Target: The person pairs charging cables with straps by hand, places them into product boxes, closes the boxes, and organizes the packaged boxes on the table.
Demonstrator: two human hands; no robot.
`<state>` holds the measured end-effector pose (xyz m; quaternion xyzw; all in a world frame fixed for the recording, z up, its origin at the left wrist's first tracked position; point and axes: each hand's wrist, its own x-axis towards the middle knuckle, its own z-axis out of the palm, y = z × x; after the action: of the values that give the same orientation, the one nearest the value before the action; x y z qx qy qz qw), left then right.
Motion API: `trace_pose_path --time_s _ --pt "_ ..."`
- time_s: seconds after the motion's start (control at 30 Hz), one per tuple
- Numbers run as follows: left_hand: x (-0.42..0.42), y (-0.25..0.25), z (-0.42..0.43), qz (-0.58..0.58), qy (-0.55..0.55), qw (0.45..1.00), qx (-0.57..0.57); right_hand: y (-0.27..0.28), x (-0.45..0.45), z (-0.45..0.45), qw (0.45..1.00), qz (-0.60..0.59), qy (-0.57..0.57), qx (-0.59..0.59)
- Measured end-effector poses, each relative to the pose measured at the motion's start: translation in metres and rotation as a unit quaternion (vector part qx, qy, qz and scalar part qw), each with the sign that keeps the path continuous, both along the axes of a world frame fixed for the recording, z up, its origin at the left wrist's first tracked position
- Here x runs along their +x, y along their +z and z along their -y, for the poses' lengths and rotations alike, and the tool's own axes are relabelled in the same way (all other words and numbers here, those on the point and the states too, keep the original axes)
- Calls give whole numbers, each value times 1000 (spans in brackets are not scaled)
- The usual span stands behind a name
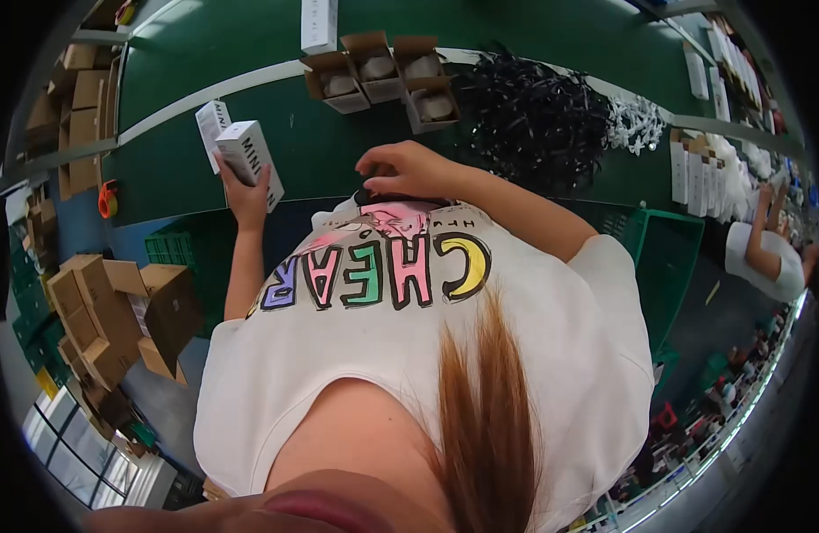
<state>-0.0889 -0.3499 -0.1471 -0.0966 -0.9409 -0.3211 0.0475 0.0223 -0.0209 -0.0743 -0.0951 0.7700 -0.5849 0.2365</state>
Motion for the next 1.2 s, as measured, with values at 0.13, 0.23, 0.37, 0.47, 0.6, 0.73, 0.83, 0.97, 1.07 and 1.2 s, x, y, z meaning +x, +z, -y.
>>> trace_pose_path --time_s 0.13,0.23,0.37,0.47,0.6,0.73,0.83,0.97,1.07,1.2 --pt "-89 -49 28 17 -24 997 -77 3 48 -67 968 9 -242 61" --pt "-138 -89 33 -25 27 948 -315 -10 73 -109 923 -5 -375 91" --pt "-172 -95 11 -21 22 942 -333 -32 79 -141 869 -1 -471 151" --pt "-170 -88 -2 -17 -5 963 -268 -62 60 -164 851 -7 -495 176" --pt "-97 -47 -60 -66 -100 977 -177 -120 35 -202 707 -169 -288 624" --pt "-10 -21 -87 -56 -113 983 -131 -77 29 -241 800 -137 -250 528" --pt "19 5 -109 -44 -99 993 -57 16 20 -268 938 88 -229 244" --pt "26 75 -161 -79 -120 975 171 106 24 -301 921 -170 -317 149" --pt "24 155 -246 -42 -186 942 278 181 16 -270 904 -295 -244 190" --pt "34 214 -382 86 -592 750 282 218 6 -238 868 -472 -156 7"
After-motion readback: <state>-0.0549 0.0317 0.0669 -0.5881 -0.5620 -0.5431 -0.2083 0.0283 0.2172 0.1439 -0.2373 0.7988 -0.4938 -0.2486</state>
